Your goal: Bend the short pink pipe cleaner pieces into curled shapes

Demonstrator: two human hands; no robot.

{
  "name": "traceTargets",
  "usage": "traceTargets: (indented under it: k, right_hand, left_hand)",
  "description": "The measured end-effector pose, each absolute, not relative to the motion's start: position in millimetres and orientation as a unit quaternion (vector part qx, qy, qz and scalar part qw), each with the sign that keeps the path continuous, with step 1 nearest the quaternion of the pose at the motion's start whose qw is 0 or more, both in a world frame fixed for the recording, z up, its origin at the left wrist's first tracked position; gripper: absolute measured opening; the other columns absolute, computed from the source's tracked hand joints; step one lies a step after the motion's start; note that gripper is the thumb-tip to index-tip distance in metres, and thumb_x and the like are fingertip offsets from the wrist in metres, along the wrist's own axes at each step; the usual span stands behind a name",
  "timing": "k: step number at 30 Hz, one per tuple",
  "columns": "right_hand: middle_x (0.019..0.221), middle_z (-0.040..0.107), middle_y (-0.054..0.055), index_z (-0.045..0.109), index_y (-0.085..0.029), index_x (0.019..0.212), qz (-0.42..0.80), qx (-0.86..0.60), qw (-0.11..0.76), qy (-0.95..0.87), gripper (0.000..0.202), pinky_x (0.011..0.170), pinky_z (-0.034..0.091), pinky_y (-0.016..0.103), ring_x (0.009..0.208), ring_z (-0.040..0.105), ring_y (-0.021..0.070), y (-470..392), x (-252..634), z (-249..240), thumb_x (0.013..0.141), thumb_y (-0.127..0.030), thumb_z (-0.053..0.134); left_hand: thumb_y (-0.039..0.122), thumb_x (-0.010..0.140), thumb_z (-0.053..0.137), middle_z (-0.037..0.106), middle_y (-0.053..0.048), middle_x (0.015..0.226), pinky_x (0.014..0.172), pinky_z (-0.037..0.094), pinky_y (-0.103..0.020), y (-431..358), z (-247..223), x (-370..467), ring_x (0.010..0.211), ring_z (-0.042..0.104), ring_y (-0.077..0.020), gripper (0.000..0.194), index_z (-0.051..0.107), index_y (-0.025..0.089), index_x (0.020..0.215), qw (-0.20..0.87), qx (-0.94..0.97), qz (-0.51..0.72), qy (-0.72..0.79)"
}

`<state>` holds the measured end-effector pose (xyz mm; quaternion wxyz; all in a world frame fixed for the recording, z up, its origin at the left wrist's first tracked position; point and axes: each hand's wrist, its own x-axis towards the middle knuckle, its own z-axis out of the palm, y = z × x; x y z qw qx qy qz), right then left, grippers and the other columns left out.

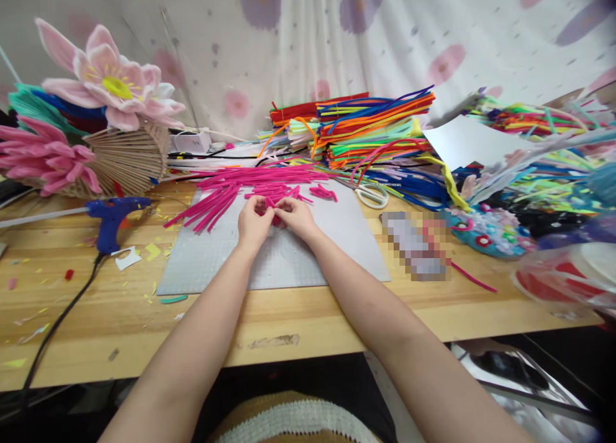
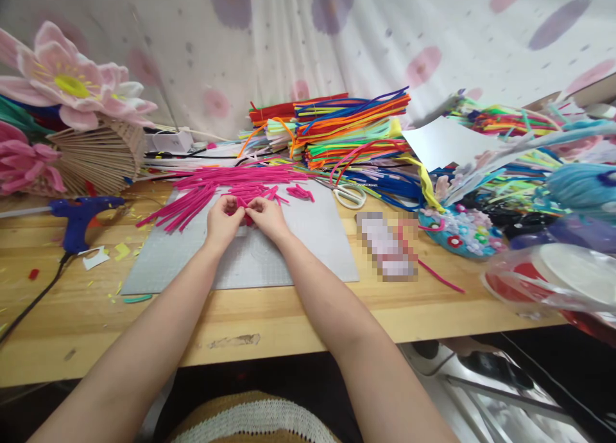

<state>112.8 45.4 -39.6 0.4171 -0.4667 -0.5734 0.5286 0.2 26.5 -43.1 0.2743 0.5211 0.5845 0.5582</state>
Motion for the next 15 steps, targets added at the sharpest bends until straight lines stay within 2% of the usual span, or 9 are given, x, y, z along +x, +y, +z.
traceTargets:
  k: [6, 15]
  right_hand:
    - [0.054, 0.057, -0.003, 0.058, -0.014, 0.070, 0.574, -0.427, 0.395, -0.577, 0.005, 0.041, 0.046, 0.017, 0.045, 0.053, 0.0062, 46.8, 119.5, -36.7, 0.075, -0.014, 0.055]
    - [0.055, 0.056, -0.002, 0.059, -0.013, 0.071, 0.566, -0.440, 0.377, -0.587, 0.005, 0.041, 0.045, 0.019, 0.044, 0.052, 0.0070, 47.8, 122.8, -32.6, 0.074, -0.014, 0.055]
  left_hand:
    - [0.018, 0.061, 0.060, 0.057, 0.002, 0.064, 0.047, 0.044, -0.021, 27.0, -39.7, 0.8, 0.052, 0.052, -0.0095, 0.016, 0.052, 0.016, 0.075, 0.396, 0.442, 0.586, 0.552]
    - [0.018, 0.060, 0.063, 0.059, 0.002, 0.061, 0.045, 0.047, -0.023, 25.5, -36.7, 1.3, 0.047, 0.053, -0.0095, 0.019, 0.054, 0.015, 0.076, 0.429, 0.426, 0.599, 0.526]
